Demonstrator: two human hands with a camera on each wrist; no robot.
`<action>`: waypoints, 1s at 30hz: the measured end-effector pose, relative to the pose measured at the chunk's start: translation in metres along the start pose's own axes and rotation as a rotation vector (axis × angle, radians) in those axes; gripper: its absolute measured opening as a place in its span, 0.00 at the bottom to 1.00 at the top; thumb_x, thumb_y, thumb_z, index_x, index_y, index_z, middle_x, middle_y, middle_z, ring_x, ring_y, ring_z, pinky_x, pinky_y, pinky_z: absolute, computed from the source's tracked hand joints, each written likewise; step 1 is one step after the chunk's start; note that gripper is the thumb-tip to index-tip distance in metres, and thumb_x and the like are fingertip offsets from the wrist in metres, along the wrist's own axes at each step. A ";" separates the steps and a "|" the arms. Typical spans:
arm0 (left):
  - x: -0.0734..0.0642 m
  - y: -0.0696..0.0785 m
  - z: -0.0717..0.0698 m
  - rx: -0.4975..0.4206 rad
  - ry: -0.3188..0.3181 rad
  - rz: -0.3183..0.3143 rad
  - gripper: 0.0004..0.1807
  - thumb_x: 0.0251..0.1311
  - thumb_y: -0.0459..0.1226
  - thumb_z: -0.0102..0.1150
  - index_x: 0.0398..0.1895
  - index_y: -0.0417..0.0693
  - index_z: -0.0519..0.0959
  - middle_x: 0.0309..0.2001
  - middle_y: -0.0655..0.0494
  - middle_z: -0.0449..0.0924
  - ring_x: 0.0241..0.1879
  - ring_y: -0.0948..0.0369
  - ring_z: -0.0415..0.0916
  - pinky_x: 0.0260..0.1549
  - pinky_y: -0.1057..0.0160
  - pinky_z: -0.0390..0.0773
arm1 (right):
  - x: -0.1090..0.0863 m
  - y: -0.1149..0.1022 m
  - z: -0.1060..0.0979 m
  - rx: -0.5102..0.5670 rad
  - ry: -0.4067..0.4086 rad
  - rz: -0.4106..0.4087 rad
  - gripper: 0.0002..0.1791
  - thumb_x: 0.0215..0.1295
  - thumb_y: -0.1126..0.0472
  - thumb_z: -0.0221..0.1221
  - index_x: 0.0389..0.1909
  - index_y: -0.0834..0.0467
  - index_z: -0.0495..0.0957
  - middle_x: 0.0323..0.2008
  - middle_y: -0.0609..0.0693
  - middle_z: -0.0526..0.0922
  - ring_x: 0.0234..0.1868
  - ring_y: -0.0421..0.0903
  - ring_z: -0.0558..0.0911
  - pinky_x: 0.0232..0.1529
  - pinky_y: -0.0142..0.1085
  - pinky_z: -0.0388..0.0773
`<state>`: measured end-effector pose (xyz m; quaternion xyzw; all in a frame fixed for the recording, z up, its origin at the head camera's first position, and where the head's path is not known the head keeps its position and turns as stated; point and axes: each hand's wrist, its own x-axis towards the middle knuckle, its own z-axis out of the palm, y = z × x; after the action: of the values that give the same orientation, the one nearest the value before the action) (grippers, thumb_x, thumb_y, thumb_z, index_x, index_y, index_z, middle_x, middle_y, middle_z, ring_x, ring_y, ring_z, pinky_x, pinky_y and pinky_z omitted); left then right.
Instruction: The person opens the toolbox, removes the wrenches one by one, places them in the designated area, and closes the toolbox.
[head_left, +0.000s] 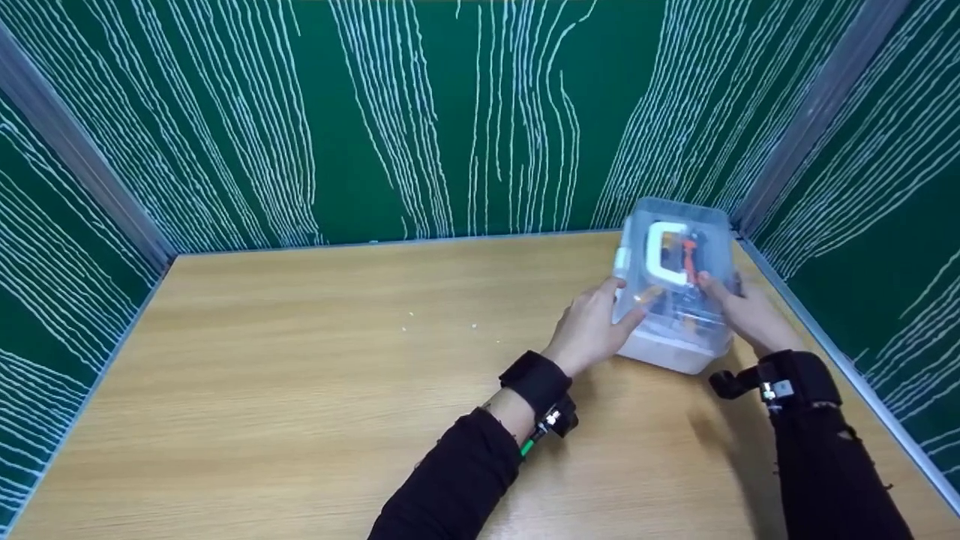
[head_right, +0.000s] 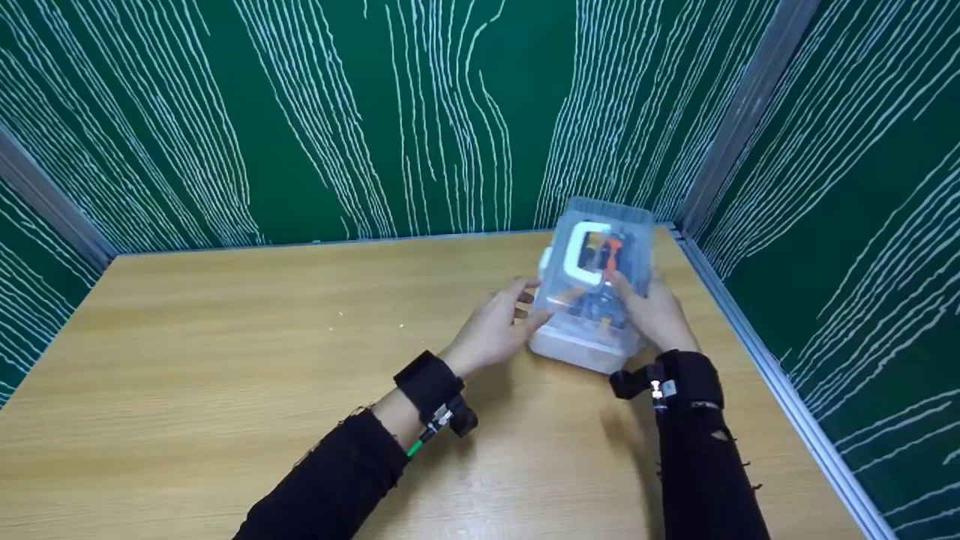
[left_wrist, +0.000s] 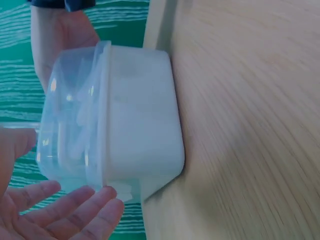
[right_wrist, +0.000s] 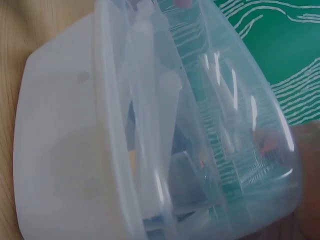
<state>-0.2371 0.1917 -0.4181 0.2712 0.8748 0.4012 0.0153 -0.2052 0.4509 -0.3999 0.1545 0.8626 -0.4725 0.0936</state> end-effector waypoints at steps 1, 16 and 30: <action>0.000 -0.001 -0.001 -0.011 0.008 -0.004 0.31 0.78 0.58 0.56 0.74 0.50 0.74 0.66 0.50 0.85 0.62 0.57 0.84 0.58 0.60 0.86 | 0.000 -0.002 0.002 -0.006 -0.005 0.000 0.62 0.76 0.22 0.37 0.82 0.61 0.15 0.83 0.75 0.30 0.84 0.76 0.35 0.81 0.75 0.37; -0.010 -0.014 -0.015 -0.094 0.010 -0.020 0.33 0.76 0.63 0.56 0.70 0.51 0.74 0.63 0.50 0.83 0.57 0.57 0.83 0.52 0.62 0.86 | -0.001 -0.013 0.021 -0.109 -0.043 -0.053 0.60 0.77 0.22 0.38 0.85 0.58 0.21 0.84 0.74 0.36 0.84 0.78 0.40 0.78 0.79 0.42; -0.024 -0.030 -0.037 -0.199 -0.018 -0.016 0.34 0.74 0.59 0.62 0.71 0.46 0.73 0.62 0.47 0.83 0.57 0.54 0.84 0.50 0.66 0.85 | -0.004 -0.018 0.039 -0.109 -0.086 -0.104 0.59 0.78 0.24 0.42 0.86 0.59 0.23 0.84 0.74 0.33 0.84 0.78 0.39 0.78 0.79 0.42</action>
<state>-0.2396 0.1385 -0.4185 0.2649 0.8325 0.4837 0.0534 -0.2074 0.4083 -0.4054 0.0835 0.8890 -0.4354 0.1141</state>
